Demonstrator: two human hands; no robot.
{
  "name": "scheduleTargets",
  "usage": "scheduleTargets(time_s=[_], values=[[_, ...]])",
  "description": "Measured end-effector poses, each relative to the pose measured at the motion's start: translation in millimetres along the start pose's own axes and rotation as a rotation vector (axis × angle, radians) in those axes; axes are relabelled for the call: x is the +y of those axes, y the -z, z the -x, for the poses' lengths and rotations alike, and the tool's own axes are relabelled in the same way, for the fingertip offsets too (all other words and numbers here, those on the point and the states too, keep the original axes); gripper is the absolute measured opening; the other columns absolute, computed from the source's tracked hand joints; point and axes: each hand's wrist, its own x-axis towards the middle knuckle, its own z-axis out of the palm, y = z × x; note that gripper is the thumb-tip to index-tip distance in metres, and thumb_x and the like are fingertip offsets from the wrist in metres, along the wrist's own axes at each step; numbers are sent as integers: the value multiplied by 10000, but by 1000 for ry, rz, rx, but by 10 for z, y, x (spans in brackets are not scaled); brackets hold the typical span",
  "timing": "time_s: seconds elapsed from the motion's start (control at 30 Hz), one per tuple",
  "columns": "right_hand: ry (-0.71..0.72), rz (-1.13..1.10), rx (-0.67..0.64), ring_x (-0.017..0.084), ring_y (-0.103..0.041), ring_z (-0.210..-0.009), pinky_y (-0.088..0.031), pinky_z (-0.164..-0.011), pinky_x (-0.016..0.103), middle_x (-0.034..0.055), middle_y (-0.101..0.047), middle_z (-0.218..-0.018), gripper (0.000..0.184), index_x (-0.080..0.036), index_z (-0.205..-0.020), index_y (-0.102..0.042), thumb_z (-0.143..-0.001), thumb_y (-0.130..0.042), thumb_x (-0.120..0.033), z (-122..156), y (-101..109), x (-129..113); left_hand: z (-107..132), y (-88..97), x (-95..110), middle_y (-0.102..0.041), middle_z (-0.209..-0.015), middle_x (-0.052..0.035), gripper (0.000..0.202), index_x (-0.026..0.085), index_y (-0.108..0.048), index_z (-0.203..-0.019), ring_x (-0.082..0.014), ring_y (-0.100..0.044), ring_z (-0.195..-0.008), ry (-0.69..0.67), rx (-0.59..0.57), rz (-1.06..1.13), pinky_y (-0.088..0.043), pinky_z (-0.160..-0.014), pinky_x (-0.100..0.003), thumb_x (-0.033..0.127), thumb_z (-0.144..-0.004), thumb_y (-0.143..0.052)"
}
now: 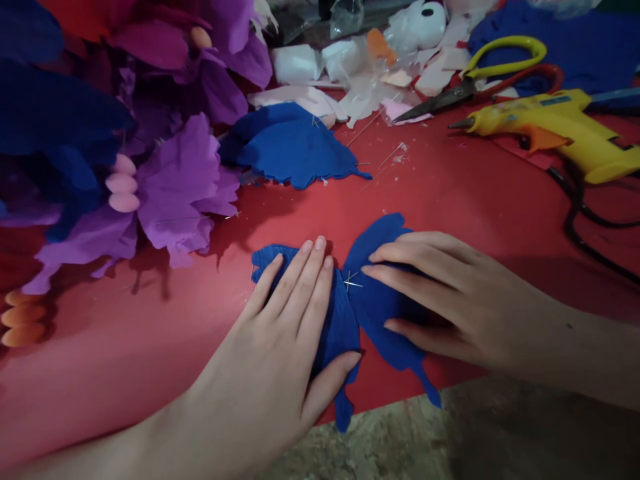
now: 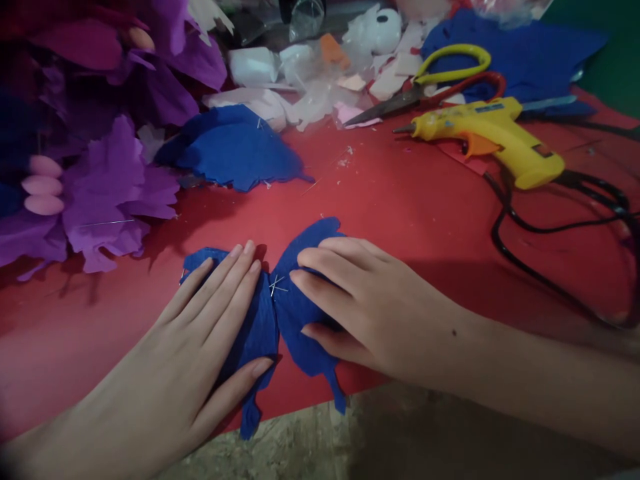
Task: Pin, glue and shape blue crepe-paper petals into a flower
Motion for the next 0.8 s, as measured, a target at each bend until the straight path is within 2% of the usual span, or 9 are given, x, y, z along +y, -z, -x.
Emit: scheduleTargets(time_s=[0.23, 0.63, 0.8], values=[[5, -28, -18, 187, -402, -1008, -395, -891, 327, 85, -490, -1066, 312, -76, -1047, -512, -867, -349, -272, 2, -2, 4, -22, 19, -7, -363, -1337, -242, 586, -55, -345, -1254, -329, -319, -1251, -28, -26, 4, -322, -981, -475, 381, -867, -297], [23, -7, 5, 182, -417, -994, -419, -876, 321, 92, -510, -1030, 315, -61, -1033, -525, -860, -367, -272, -9, -5, 1, -48, 14, -4, -351, -1347, -230, 587, -47, -345, -1261, -317, -315, -1256, -11, -42, 26, -316, -990, -474, 384, -864, -312], [16, -1, 5, 174, -426, -1000, -429, -869, 321, 88, -519, -1036, 332, -73, -1037, -539, -866, -352, -287, -12, 3, 4, 25, 60, -39, -322, -1369, -223, 607, -37, -274, -1297, -289, -253, -1289, -29, -6, 61, -282, -1016, -455, 406, -882, -262]])
